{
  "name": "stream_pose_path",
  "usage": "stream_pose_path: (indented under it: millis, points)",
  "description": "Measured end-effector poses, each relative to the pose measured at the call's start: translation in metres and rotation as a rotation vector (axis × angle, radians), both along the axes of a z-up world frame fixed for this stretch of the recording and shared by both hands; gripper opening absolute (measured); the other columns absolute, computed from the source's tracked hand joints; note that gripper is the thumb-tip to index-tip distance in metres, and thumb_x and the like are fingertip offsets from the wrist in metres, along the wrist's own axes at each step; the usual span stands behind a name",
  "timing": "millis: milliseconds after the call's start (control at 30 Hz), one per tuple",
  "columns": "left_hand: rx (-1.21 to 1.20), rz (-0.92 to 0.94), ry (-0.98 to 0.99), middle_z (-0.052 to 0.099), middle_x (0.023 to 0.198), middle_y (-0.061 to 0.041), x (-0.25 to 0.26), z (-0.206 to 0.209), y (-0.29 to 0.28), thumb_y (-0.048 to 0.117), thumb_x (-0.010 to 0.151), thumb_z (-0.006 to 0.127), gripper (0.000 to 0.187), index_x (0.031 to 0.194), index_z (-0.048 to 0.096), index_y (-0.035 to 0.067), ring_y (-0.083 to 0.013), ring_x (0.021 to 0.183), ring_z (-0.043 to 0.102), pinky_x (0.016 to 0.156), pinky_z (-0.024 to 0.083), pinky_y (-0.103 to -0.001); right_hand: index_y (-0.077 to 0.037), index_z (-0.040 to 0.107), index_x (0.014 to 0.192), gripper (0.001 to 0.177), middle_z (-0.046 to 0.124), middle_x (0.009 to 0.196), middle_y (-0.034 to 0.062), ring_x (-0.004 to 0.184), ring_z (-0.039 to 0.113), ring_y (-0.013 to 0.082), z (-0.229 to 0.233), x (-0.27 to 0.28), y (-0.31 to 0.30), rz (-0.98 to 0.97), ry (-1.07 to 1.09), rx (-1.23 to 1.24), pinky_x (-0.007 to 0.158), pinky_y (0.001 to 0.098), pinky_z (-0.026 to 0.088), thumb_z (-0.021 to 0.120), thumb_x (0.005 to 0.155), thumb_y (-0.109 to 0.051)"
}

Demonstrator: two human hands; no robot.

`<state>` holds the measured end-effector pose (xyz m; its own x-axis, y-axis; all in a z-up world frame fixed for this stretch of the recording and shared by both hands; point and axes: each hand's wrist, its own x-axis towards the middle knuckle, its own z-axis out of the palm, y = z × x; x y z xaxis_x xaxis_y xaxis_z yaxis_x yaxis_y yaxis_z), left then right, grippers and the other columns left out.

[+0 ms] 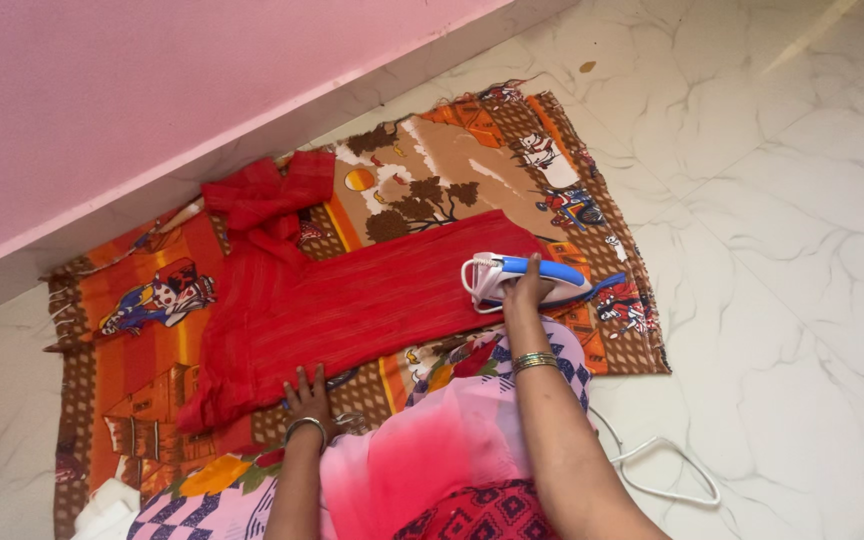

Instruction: The person irons a red long-sleeved shirt laid out on a patterned mat on the floor. They smooth the fabric, use a handheld iron to press the body and sleeves, and fold the garment after ironing.

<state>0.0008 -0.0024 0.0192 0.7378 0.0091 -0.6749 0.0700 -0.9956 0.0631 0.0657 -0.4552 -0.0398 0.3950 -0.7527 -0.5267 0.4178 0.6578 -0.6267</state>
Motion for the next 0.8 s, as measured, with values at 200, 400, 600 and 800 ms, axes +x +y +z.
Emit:
stream_pose_path:
  millis: [200,400,600,800]
  points:
    - [0.003,-0.020,-0.010,-0.024,0.171,-0.006,0.000,-0.016,0.006,0.044,0.063,0.100,0.151,0.162,-0.015,0.036,-0.0414,0.157,-0.016,0.125,0.024,-0.058,-0.014,0.034,0.136,0.054,0.058,0.123,0.0127,0.101,0.067,0.0272,-0.004,-0.010,0.001,0.149,-0.002,-0.069,0.081,0.0503,0.062,0.071,0.097,-0.023]
    - [-0.033,0.005,-0.023,-0.024,0.171,-0.006,-0.001,-0.016,0.006,0.049,0.060,0.100,0.154,0.161,-0.015,0.036,-0.0417,0.157,-0.016,0.126,0.027,-0.054,-0.010,0.048,0.130,0.040,0.059,0.116,0.0140,0.098,0.065,0.0246,-0.007,-0.011,0.008,0.396,-0.166,-0.248,0.082,0.0432,0.058,0.068,0.103,-0.030]
    - [-0.003,-0.001,0.000,-0.024,0.172,-0.005,0.000,0.006,-0.001,0.051,0.066,0.096,0.147,0.162,-0.015,0.036,-0.0396,0.158,-0.014,0.123,0.029,-0.059,-0.001,0.046,0.144,0.054,0.066,0.122,0.0104,0.107,0.067,0.0208,0.000,-0.006,0.035,0.640,-0.022,-0.289,0.098,0.0355,0.053,0.062,0.102,-0.032]
    - [-0.007,0.020,0.047,-0.026,0.171,-0.004,0.001,0.016,-0.004,0.051,0.068,0.096,0.146,0.161,-0.015,0.036,-0.0379,0.158,-0.016,0.125,0.024,-0.060,0.005,0.043,0.144,0.059,0.066,0.124,0.0185,0.111,0.065,0.0290,0.004,0.002,0.034,0.641,-0.065,-0.284,0.100,0.0429,0.051,0.060,0.100,-0.031]
